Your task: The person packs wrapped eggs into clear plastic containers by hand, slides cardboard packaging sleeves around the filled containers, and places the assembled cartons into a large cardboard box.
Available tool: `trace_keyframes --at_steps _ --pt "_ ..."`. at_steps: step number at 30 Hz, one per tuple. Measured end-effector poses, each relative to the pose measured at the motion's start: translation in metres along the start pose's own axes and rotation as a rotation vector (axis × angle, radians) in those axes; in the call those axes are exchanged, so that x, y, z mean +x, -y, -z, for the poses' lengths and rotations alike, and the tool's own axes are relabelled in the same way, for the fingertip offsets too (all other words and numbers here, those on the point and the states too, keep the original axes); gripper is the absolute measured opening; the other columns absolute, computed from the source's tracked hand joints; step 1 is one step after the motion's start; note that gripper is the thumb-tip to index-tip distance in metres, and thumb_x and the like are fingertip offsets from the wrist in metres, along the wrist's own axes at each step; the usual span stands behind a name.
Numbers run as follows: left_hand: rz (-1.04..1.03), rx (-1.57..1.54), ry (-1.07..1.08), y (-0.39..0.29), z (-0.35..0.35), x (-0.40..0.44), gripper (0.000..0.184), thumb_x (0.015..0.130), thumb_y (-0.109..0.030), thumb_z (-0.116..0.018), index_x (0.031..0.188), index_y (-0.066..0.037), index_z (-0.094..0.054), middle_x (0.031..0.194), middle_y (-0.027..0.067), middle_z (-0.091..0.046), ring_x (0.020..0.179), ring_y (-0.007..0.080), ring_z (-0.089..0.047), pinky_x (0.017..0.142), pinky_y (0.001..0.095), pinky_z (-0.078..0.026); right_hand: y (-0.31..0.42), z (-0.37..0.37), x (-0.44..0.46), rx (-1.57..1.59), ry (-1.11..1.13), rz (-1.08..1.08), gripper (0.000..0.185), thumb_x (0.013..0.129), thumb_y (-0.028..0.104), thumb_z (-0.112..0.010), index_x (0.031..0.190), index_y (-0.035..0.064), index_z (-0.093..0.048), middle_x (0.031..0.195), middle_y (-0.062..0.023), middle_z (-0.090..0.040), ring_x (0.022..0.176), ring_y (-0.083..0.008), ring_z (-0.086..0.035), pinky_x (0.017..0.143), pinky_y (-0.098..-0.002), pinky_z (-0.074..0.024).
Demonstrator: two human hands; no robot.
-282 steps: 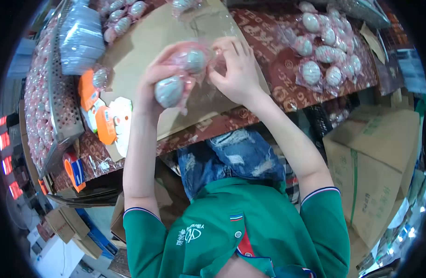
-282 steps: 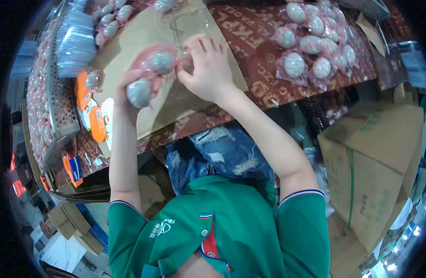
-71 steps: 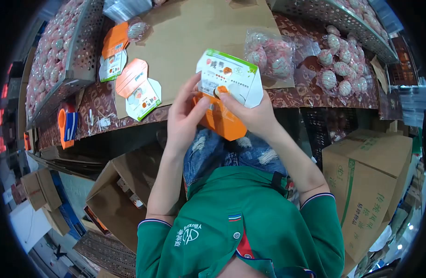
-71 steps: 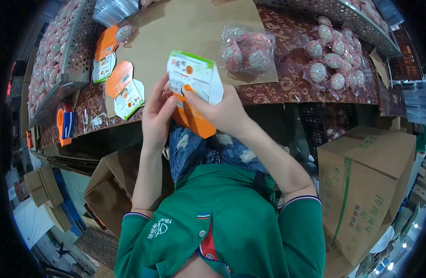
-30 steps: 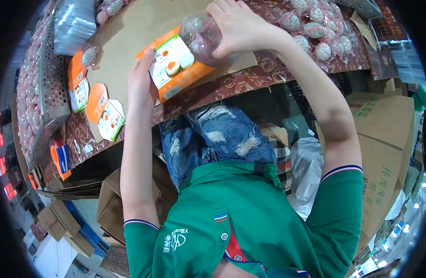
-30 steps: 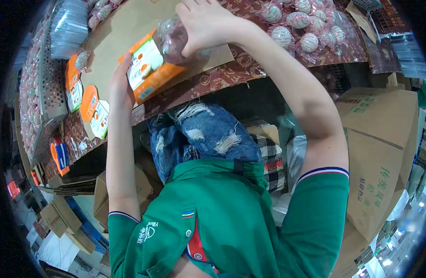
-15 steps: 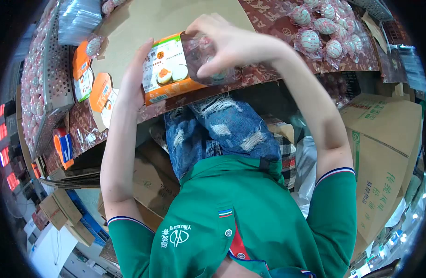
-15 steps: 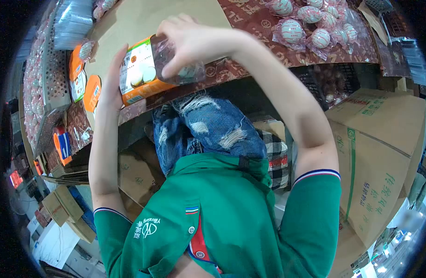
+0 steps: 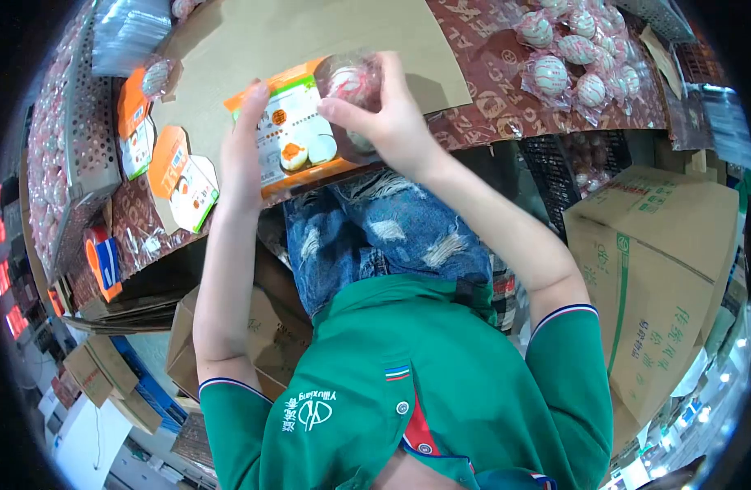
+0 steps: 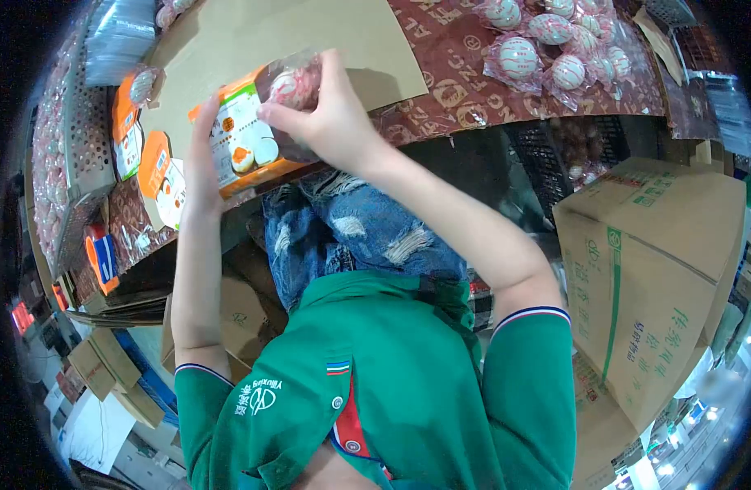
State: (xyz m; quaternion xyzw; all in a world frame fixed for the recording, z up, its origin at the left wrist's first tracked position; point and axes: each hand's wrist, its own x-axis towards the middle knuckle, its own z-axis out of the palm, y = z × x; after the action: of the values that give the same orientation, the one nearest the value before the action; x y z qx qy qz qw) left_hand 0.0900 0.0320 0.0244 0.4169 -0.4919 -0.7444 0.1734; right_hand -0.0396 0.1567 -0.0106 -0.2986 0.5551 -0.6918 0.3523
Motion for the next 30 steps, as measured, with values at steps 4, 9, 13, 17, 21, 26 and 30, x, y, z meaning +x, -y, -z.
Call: trace_keyframes --at_steps 4,9,13,17,21,26,30 --pt "0.028 0.158 0.070 -0.025 0.002 -0.015 0.054 0.095 -0.039 -0.061 0.130 0.002 -0.051 0.116 0.0139 -0.066 0.101 0.0200 -0.067 0.086 0.0310 -0.054 -0.008 -0.010 0.000 0.184 -0.058 0.009 0.070 0.082 0.022 -0.081 0.124 -0.0028 -0.031 0.114 -0.0138 -0.052 0.104 -0.0182 -0.058 0.091 -0.0329 -0.0499" --pt "-0.312 -0.114 0.082 0.026 0.026 -0.014 0.059 0.092 -0.024 -0.067 0.139 0.001 -0.041 0.131 0.0130 -0.055 0.122 0.0222 -0.054 0.105 0.0353 -0.041 -0.013 -0.011 -0.001 0.414 -0.264 0.087 0.068 0.081 0.021 -0.081 0.122 0.0007 -0.030 0.116 -0.0132 -0.048 0.109 -0.0184 -0.054 0.097 -0.0339 -0.0465" --pt "-0.321 -0.311 -0.101 0.037 0.005 -0.004 0.064 0.087 -0.013 -0.071 0.140 0.000 -0.036 0.126 0.0117 -0.057 0.114 0.0212 -0.058 0.100 0.0355 -0.046 -0.016 -0.023 0.000 0.275 -0.206 0.079 0.068 0.081 0.019 -0.082 0.119 0.0022 -0.028 0.121 -0.0150 -0.047 0.112 -0.0178 -0.052 0.099 -0.0343 -0.0456" --pt "-0.708 0.259 0.082 0.001 0.017 -0.003 0.089 0.072 -0.012 -0.085 0.142 -0.001 -0.030 0.131 0.0146 -0.052 0.119 0.0247 -0.055 0.102 0.0392 -0.046 -0.003 0.025 0.027 0.039 -0.145 0.265 0.074 0.081 0.034 -0.079 0.129 -0.0009 -0.035 0.123 -0.0151 -0.051 0.123 -0.0198 -0.045 0.101 -0.0402 -0.0424" --pt "-0.871 0.178 0.344 -0.011 -0.007 0.003 0.094 0.071 -0.018 -0.086 0.144 -0.006 -0.027 0.142 0.0188 -0.040 0.128 0.0291 -0.047 0.104 0.0418 -0.045 0.048 0.001 0.032 0.146 0.063 0.291 0.058 0.074 0.027 -0.072 0.120 -0.0015 -0.050 0.123 -0.0176 -0.055 0.118 -0.0275 -0.050 0.101 -0.0407 -0.0405" --pt "-1.002 0.055 0.158 0.048 -0.005 0.030 0.084 0.075 -0.041 -0.082 0.133 -0.008 -0.032 0.134 0.0246 -0.044 0.120 0.0328 -0.050 0.100 0.0439 -0.044 -0.006 0.001 0.036 0.035 0.086 0.605 0.032 0.092 0.017 -0.058 0.121 0.0034 -0.052 0.125 -0.0154 -0.058 0.110 -0.0195 -0.058 0.096 -0.0339 -0.0471" --pt "-0.867 0.040 0.112 0.048 -0.002 0.030 0.089 0.074 -0.043 -0.083 0.136 -0.007 -0.029 0.132 0.0181 -0.044 0.121 0.0282 -0.048 0.103 0.0419 -0.041 -0.006 0.001 0.040 0.123 0.087 0.477 0.029 0.093 0.019 -0.061 0.118 0.0063 -0.054 0.119 -0.0094 -0.059 0.113 -0.0180 -0.055 0.098 -0.0333 -0.0449"
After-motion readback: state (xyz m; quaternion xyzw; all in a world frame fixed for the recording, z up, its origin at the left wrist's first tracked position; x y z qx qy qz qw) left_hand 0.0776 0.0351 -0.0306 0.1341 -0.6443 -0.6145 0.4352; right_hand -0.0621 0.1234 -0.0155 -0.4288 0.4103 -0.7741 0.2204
